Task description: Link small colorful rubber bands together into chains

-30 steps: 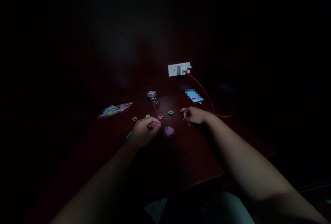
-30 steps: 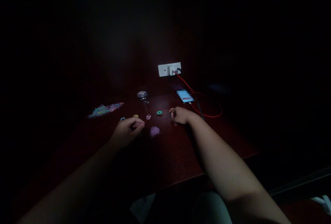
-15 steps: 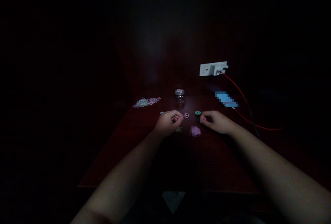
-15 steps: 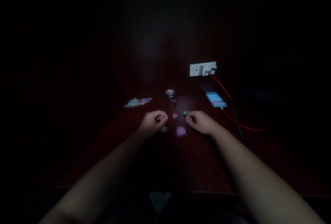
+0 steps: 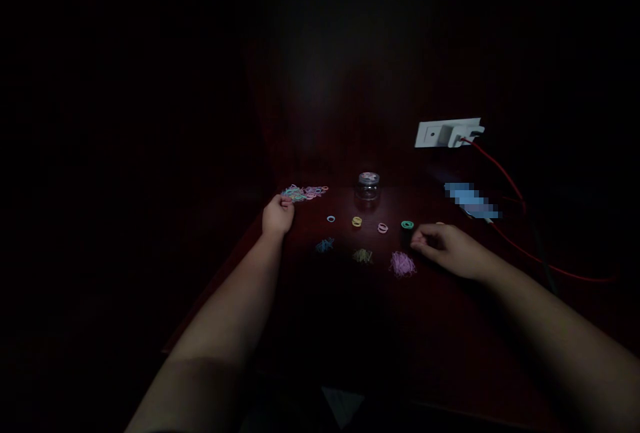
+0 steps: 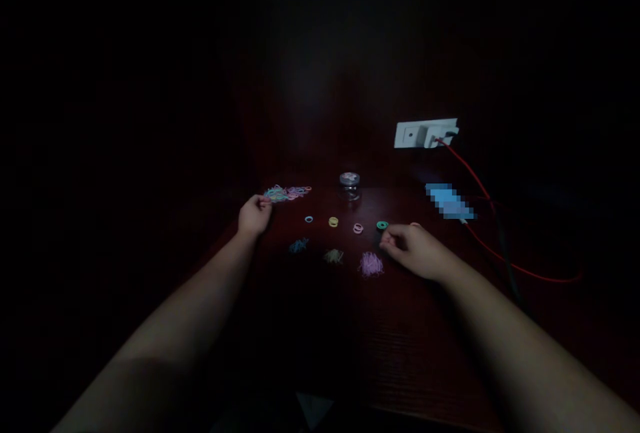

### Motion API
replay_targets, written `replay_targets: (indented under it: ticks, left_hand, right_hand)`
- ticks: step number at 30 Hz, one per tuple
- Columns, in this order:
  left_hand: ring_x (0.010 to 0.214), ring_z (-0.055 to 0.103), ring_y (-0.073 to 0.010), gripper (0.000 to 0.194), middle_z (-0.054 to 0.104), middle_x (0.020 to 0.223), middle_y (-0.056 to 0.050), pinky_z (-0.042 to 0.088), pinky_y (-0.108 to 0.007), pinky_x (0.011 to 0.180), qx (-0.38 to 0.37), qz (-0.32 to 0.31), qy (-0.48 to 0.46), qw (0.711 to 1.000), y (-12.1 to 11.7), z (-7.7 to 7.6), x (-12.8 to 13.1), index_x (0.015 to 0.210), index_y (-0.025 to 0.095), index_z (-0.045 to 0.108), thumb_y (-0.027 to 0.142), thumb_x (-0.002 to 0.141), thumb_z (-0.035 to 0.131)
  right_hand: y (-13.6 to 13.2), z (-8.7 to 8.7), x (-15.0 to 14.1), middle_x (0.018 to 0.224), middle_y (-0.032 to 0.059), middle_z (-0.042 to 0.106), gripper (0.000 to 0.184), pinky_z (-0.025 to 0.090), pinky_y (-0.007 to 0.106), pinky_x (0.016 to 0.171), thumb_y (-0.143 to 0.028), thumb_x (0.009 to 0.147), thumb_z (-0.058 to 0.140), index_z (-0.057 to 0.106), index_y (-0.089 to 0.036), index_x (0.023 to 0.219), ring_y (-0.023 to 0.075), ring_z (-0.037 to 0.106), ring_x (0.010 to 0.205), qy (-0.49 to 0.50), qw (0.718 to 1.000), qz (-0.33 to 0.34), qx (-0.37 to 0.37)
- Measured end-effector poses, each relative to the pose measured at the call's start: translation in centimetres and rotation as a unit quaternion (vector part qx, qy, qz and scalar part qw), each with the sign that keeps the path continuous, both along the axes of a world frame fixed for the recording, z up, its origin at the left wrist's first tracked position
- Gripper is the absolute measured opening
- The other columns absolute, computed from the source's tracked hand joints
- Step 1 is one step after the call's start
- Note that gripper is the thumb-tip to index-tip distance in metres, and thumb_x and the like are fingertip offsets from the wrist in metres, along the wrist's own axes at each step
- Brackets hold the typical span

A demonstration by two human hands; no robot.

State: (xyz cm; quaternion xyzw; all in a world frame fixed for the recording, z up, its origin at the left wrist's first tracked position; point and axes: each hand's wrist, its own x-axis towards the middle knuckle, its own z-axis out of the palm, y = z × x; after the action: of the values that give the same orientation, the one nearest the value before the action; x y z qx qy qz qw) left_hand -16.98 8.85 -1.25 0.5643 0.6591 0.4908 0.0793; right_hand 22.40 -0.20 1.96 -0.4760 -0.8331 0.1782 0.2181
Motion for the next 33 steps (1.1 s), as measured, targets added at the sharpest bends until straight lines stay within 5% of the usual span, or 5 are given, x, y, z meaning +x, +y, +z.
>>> replay_targets:
  ticks: [5,15,21,33]
  left_hand:
    - [0.084,0.060,-0.0212,0.020,0.068,0.097,-0.007,0.044,-0.032,0.080,-0.026,-0.048,0.187,0.981,2.7,-0.3,1.6,0.095,0.020,0.066,0.022,0.079,0.055]
    - [0.107,0.049,-0.0286,0.028,0.061,0.112,-0.007,0.036,-0.042,0.094,-0.033,-0.080,0.319,0.944,8.0,0.3,3.6,0.107,0.031,0.070,0.037,0.084,0.056]
    - [0.101,0.053,-0.0289,0.021,0.067,0.104,-0.007,0.037,-0.042,0.089,-0.048,-0.097,0.328,0.938,9.6,0.2,3.4,0.086,0.027,0.073,0.040,0.082,0.058]
    - [0.091,0.060,-0.0231,0.016,0.070,0.096,-0.005,0.041,-0.032,0.079,0.022,-0.072,0.244,0.967,7.9,0.2,2.0,0.088,0.023,0.065,0.032,0.086,0.052]
  right_hand:
    - [-0.2,0.3,-0.3,0.068,0.0029,0.060,0.026,0.043,0.029,0.064,-0.045,0.084,0.050,0.058,-0.022,0.073,0.0166,0.054,0.063,-0.016,1.000,-0.019,0.002]
    - [-1.0,1.2,-0.3,0.071,0.0056,0.062,0.030,0.046,0.032,0.066,-0.046,0.087,0.048,0.059,-0.020,0.075,0.0182,0.056,0.067,-0.022,0.999,-0.038,-0.005]
    - [-1.2,1.2,0.0,0.076,0.0042,0.062,0.033,0.047,0.031,0.070,-0.047,0.090,0.047,0.058,-0.018,0.079,0.0169,0.057,0.070,-0.013,0.999,-0.046,-0.017]
    - [-1.3,1.7,0.1,0.067,0.0028,0.058,0.033,0.043,0.026,0.056,-0.048,0.086,0.052,0.059,-0.018,0.074,0.0150,0.053,0.062,0.038,0.997,-0.070,0.007]
